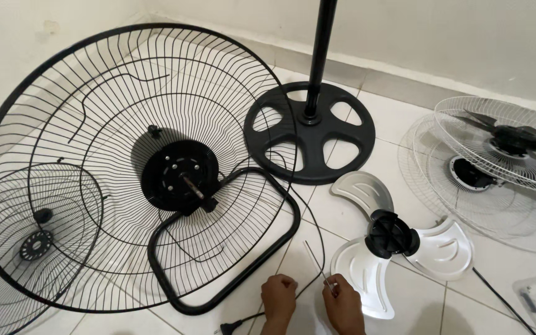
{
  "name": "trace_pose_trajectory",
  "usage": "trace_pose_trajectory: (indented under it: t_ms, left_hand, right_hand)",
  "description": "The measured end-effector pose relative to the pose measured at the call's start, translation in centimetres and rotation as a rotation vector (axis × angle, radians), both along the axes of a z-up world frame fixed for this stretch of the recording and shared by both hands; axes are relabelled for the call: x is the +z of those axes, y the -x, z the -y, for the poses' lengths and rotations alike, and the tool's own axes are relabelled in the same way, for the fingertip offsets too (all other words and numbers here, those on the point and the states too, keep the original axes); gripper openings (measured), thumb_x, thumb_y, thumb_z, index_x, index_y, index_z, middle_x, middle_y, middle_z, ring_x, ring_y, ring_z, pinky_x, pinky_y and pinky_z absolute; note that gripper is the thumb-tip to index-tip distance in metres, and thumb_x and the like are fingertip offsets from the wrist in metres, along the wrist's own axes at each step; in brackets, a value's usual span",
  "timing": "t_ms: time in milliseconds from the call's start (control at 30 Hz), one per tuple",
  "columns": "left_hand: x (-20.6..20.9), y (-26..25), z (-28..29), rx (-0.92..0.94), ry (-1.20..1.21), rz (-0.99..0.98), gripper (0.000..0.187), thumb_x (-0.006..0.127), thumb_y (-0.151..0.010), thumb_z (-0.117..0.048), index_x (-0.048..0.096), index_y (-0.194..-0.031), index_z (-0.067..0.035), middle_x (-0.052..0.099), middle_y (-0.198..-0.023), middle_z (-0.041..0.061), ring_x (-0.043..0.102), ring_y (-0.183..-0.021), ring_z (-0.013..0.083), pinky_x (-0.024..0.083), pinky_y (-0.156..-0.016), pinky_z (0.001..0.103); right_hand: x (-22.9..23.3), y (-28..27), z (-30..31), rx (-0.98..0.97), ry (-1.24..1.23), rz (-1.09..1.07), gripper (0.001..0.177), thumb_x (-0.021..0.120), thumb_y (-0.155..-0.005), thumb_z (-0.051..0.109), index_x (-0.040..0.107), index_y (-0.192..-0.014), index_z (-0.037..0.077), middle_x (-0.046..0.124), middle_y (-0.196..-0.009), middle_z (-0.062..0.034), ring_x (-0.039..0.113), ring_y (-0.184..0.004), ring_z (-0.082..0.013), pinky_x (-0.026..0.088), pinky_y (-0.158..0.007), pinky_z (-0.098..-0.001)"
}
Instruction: The person assembles a standing fan by attaching the motor housing to the stand, securing the fan blades, and fastening the front wire cage. They use a screwdriver to tighten screws on the motor and cage, then briefly inspect a separate white fan before returning to the black fan.
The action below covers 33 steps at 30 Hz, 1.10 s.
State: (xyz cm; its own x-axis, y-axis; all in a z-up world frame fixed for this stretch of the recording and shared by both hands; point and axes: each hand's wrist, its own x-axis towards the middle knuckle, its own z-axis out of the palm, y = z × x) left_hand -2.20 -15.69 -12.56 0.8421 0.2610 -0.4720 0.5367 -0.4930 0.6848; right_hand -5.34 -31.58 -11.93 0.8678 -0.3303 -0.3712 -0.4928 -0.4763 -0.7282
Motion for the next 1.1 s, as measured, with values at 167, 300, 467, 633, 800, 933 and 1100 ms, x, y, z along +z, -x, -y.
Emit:
trace_pose_trajectory:
  t_ms: [167, 300, 467, 633, 800, 933, 1100]
  left_hand:
    - [4.3, -2.1, -3.1, -0.008, 0.046, -0.006, 0.016, 0.07, -0.09, -0.017, 0.074, -0.104, -0.01, 0.079, -0.083, 0.011, 0.074, -0.073, 0.0233, 0.06, -0.073, 0.035]
    - [11.7, -4.9, -6.4, -0.206, 0.111, 0.288, 0.017, 0.071, -0.087, -0.013, 0.082, -0.092, -0.002, 0.075, -0.07, 0.014, 0.065, -0.062, 0.017, 0.054, -0.064, 0.032]
    - [23.1, -7.2, -11.3, -0.117, 0.263, 0.211, 0.019, 0.073, -0.085, -0.008, 0.079, -0.101, 0.002, 0.08, -0.085, 0.005, 0.071, -0.074, 0.0085, 0.058, -0.071, 0.022]
    - [28.3, -4.8, -14.9, 0.249, 0.609, 0.238, 0.022, 0.068, -0.09, -0.005, 0.076, -0.11, -0.001, 0.076, -0.088, 0.011, 0.068, -0.075, 0.0135, 0.055, -0.072, 0.024]
    - [27.9, -3.6, -17.3, 0.507, 0.757, 0.219, 0.023, 0.066, -0.094, -0.01, 0.075, -0.113, 0.001, 0.078, -0.095, 0.006, 0.072, -0.082, 0.0115, 0.058, -0.077, 0.023]
    - [26.1, -4.8, -19.2, 0.582, 0.852, 0.279, 0.023, 0.066, -0.096, -0.01, 0.075, -0.115, -0.001, 0.076, -0.098, 0.007, 0.069, -0.083, 0.0119, 0.058, -0.077, 0.024]
    - [23.8, -7.6, -19.9, 0.614, 0.863, 0.337, 0.022, 0.063, -0.096, -0.004, 0.073, -0.115, 0.0, 0.078, -0.099, 0.01, 0.069, -0.082, 0.0125, 0.057, -0.073, 0.023]
  right_hand:
    - [2.1, -1.6, -1.3, -0.121, -0.06, 0.214, 0.014, 0.068, -0.088, 0.016, 0.069, -0.097, 0.005, 0.056, -0.054, -0.0076, 0.051, -0.049, -0.0177, 0.04, -0.051, -0.0367]
    - [8.8, -7.1, -2.6, -0.172, -0.13, 0.452, 0.017, 0.068, -0.093, 0.018, 0.067, -0.093, 0.001, 0.043, -0.051, -0.0021, 0.039, -0.048, -0.0108, 0.032, -0.048, -0.0324]
    - [21.8, -14.0, -3.0, 0.059, -0.26, 0.695, 0.017, 0.066, -0.095, 0.019, 0.067, -0.094, 0.002, 0.047, -0.06, 0.0029, 0.039, -0.054, -0.0071, 0.033, -0.049, -0.0295]
    - [29.7, -10.9, -5.1, 0.526, -0.159, 0.563, 0.021, 0.063, -0.095, 0.022, 0.069, -0.093, 0.002, 0.056, -0.059, 0.0036, 0.046, -0.053, -0.007, 0.039, -0.049, -0.029]
    - [30.6, -6.9, -8.6, 0.676, -0.084, 0.307, 0.019, 0.066, -0.091, 0.02, 0.072, -0.099, 0.004, 0.054, -0.051, -0.0041, 0.045, -0.05, -0.0117, 0.037, -0.05, -0.0337]
    - [29.9, -6.8, -10.7, 0.73, -0.019, 0.291, 0.022, 0.064, -0.088, 0.014, 0.07, -0.107, 0.006, 0.052, -0.051, -0.0057, 0.048, -0.048, -0.014, 0.039, -0.05, -0.0342]
    - [29.1, -8.0, -12.2, 0.712, -0.02, 0.31, 0.023, 0.06, -0.089, 0.013, 0.069, -0.109, 0.005, 0.051, -0.052, -0.0044, 0.048, -0.048, -0.0139, 0.042, -0.05, -0.035]
